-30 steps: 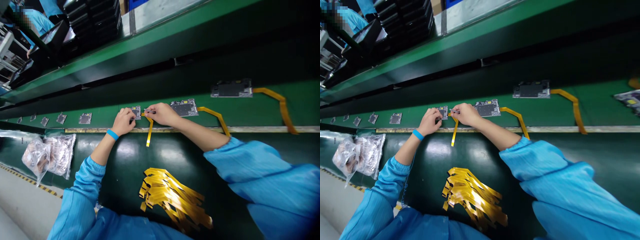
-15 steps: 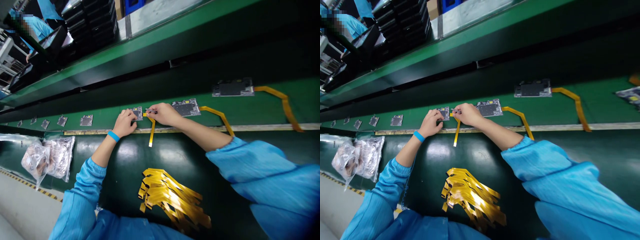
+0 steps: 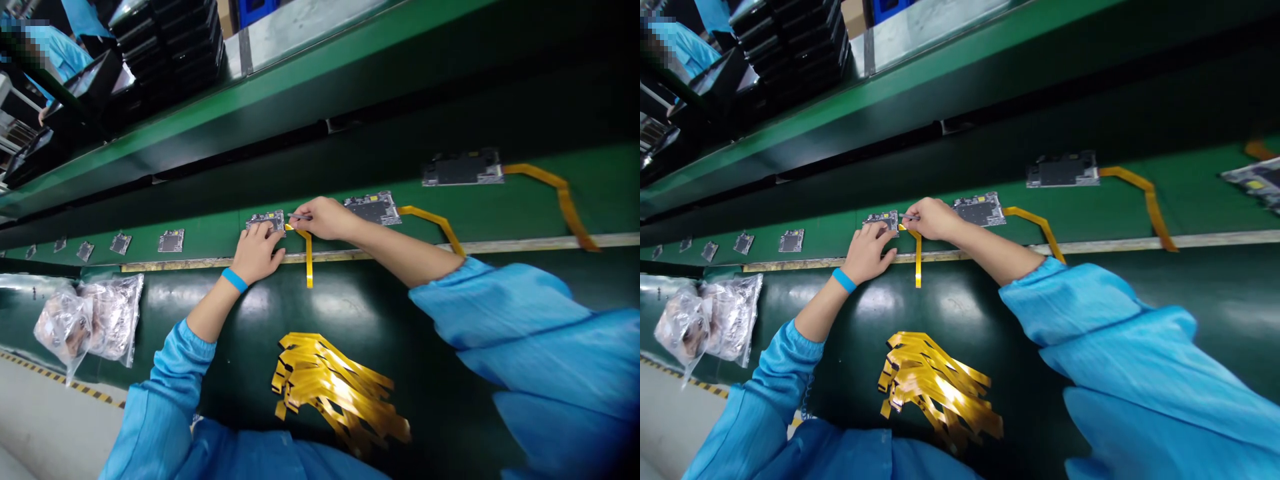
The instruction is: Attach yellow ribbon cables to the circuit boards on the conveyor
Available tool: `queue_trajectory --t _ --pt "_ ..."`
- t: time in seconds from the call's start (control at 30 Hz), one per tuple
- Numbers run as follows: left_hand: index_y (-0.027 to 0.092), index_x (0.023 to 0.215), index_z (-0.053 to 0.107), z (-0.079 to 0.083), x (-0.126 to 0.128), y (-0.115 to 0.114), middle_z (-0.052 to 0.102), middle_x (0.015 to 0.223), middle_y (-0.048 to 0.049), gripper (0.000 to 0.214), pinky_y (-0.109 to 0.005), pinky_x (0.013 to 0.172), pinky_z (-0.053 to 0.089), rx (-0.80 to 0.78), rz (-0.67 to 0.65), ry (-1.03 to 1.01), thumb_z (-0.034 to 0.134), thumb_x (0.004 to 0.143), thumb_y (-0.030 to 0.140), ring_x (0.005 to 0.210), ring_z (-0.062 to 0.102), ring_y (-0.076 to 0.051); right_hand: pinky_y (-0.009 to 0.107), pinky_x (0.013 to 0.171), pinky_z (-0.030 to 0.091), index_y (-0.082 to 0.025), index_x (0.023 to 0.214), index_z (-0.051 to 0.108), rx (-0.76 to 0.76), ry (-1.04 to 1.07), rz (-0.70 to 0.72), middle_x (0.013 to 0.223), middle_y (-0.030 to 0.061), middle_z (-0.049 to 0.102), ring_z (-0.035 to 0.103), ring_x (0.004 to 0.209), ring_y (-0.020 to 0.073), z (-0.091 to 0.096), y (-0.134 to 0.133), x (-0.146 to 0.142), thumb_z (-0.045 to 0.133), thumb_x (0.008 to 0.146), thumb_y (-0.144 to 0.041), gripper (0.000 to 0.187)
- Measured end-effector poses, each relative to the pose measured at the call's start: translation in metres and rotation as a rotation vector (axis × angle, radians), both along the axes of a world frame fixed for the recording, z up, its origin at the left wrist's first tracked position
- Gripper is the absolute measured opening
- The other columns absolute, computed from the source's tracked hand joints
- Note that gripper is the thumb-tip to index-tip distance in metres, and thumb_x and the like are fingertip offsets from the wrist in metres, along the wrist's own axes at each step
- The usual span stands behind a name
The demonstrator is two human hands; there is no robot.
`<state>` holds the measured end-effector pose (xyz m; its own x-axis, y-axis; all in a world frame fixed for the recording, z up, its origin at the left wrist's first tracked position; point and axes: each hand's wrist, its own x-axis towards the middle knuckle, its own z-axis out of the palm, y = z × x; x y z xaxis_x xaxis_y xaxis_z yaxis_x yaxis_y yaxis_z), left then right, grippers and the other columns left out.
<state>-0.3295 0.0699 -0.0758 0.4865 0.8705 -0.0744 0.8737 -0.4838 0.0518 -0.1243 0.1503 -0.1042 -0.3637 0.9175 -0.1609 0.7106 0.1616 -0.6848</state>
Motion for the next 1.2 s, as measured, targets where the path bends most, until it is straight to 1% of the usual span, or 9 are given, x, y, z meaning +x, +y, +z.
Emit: queue_trajectory --t 0.13,0.27,0.53,0.7,0.9,1.03,1.2 --pt "0.021 0.152 0.054 0.001 0.014 -0.007 0.053 0.150 -0.0166 0.054 -0.046 0.104 0.042 0.017 0.007 0.081 0.051 0.106 0.049 0.132 0.049 -0.034 0.028 0.062 0.043 -0.020 0.081 0.080 -0.021 -0.009 -0.013 0.072 0.0025 0.075 0.065 0.071 0.0182 0.001 -0.001 0.002 0.067 0.088 -0.035 0.021" --pt "0.021 0.154 0.053 -0.001 0.022 -0.010 0.050 0.155 -0.0178 0.059 -0.048 0.106 0.041 0.029 0.009 0.116 0.048 0.106 0.054 0.135 0.047 -0.036 0.029 0.061 0.042 -0.019 0.078 0.078 -0.044 0.026 -0.020 0.069 0.0024 0.073 0.063 0.069 0.0181 -0.001 -0.002 0.006 0.066 0.088 -0.038 0.024" --pt "0.020 0.158 0.050 -0.002 0.037 -0.014 0.048 0.159 -0.0198 0.064 -0.052 0.110 0.041 0.047 0.021 0.157 0.045 0.107 0.057 0.139 0.046 -0.039 0.029 0.062 0.044 -0.019 0.077 0.078 -0.106 0.090 -0.053 0.070 0.0016 0.073 0.062 0.069 0.0181 -0.003 -0.003 0.014 0.068 0.085 -0.040 0.024" --pt "0.019 0.158 0.049 -0.004 0.044 -0.016 0.047 0.160 -0.0211 0.064 -0.053 0.110 0.041 0.066 0.022 0.185 0.044 0.107 0.056 0.140 0.046 -0.041 0.029 0.066 0.048 -0.019 0.078 0.079 -0.144 0.134 -0.092 0.075 0.0021 0.076 0.066 0.076 0.0200 -0.007 -0.003 0.019 0.072 0.083 -0.041 0.023" --pt "0.018 0.159 0.048 -0.007 0.045 -0.016 0.043 0.163 -0.0218 0.065 -0.055 0.110 0.041 0.062 0.001 0.164 0.045 0.107 0.056 0.142 0.045 -0.043 0.031 0.072 0.055 -0.021 0.081 0.080 -0.212 0.194 -0.133 0.082 0.0017 0.080 0.072 0.083 0.0235 -0.015 -0.003 0.026 0.074 0.085 -0.039 0.019" --pt "0.017 0.159 0.048 -0.008 0.048 -0.015 0.044 0.163 -0.0219 0.065 -0.055 0.111 0.040 0.049 0.001 0.149 0.045 0.106 0.056 0.142 0.044 -0.044 0.032 0.074 0.057 -0.022 0.080 0.079 -0.205 0.162 -0.145 0.083 0.0026 0.080 0.073 0.085 0.0246 -0.018 -0.002 0.029 0.075 0.086 -0.038 0.018" --pt "0.016 0.159 0.048 -0.008 0.054 -0.014 0.044 0.163 -0.0217 0.065 -0.055 0.110 0.041 0.038 0.004 0.160 0.045 0.107 0.054 0.141 0.044 -0.043 0.031 0.072 0.056 -0.021 0.085 0.079 -0.180 0.151 -0.129 0.084 0.0029 0.081 0.073 0.082 0.0236 -0.021 0.000 0.033 0.074 0.087 -0.036 0.016"
